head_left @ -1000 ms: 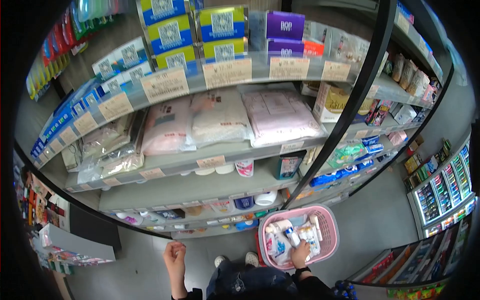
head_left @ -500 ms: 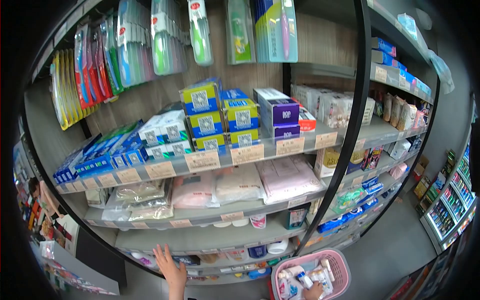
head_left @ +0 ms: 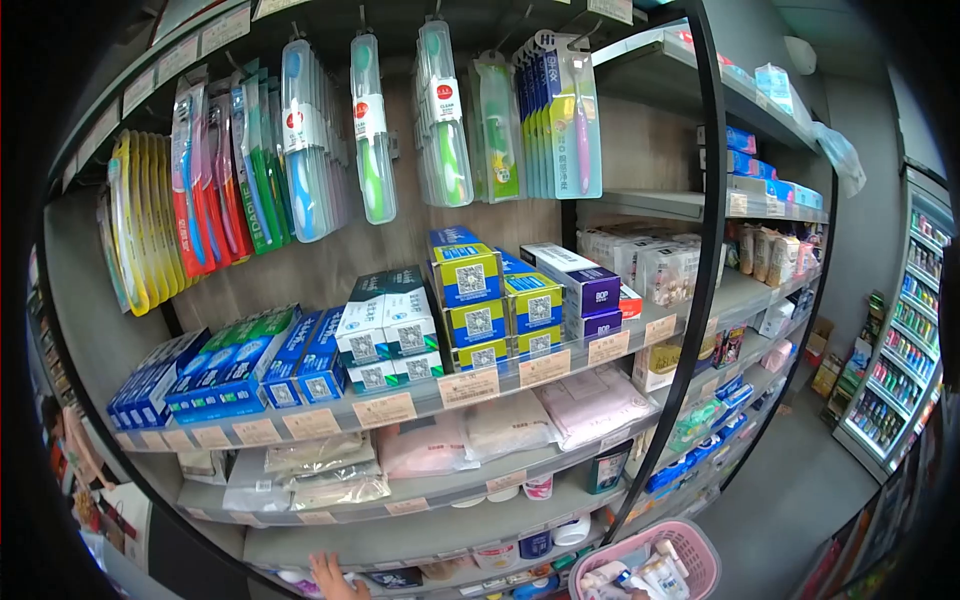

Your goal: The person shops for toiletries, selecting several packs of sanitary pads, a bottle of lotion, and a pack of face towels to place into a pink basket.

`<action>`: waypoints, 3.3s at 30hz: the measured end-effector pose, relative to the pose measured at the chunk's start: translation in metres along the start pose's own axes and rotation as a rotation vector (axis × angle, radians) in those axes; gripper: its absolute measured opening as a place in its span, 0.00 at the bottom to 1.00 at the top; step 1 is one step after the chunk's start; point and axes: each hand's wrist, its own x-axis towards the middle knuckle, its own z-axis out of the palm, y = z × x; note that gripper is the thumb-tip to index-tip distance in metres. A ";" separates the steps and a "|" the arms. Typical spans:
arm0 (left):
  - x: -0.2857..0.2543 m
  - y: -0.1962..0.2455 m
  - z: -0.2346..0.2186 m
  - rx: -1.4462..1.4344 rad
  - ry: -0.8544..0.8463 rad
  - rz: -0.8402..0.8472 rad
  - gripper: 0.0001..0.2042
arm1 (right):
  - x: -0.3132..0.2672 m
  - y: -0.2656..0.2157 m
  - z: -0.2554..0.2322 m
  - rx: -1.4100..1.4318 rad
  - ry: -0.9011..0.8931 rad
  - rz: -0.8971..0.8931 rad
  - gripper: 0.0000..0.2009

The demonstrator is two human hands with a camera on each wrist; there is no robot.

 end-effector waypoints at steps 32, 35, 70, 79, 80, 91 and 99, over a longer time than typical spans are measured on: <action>0.011 -0.102 -0.007 0.236 -0.129 0.142 0.38 | -0.118 -0.318 -0.068 0.480 -0.321 -0.119 0.11; 0.012 -0.096 -0.010 0.204 -0.114 0.122 0.38 | -0.113 -0.323 -0.061 0.554 -0.369 -0.073 0.10; 0.012 -0.082 0.003 0.285 -0.144 -0.031 0.38 | 0.068 -0.600 -0.220 0.153 0.501 -1.219 0.20; 0.004 -0.087 0.002 0.253 -0.162 -0.032 0.38 | 0.079 -0.591 -0.198 0.344 0.454 -1.270 0.13; 0.004 -0.086 0.001 0.247 -0.170 -0.026 0.38 | 0.078 -0.589 -0.198 0.359 0.483 -1.306 0.13; 0.030 -0.042 -0.090 -1.583 -0.476 -0.298 0.39 | 0.008 -0.509 -0.225 0.399 0.509 -1.475 0.13; 0.026 -0.004 -0.118 -1.936 -0.606 -0.202 0.53 | -0.044 -0.455 -0.199 0.388 0.281 -1.473 0.11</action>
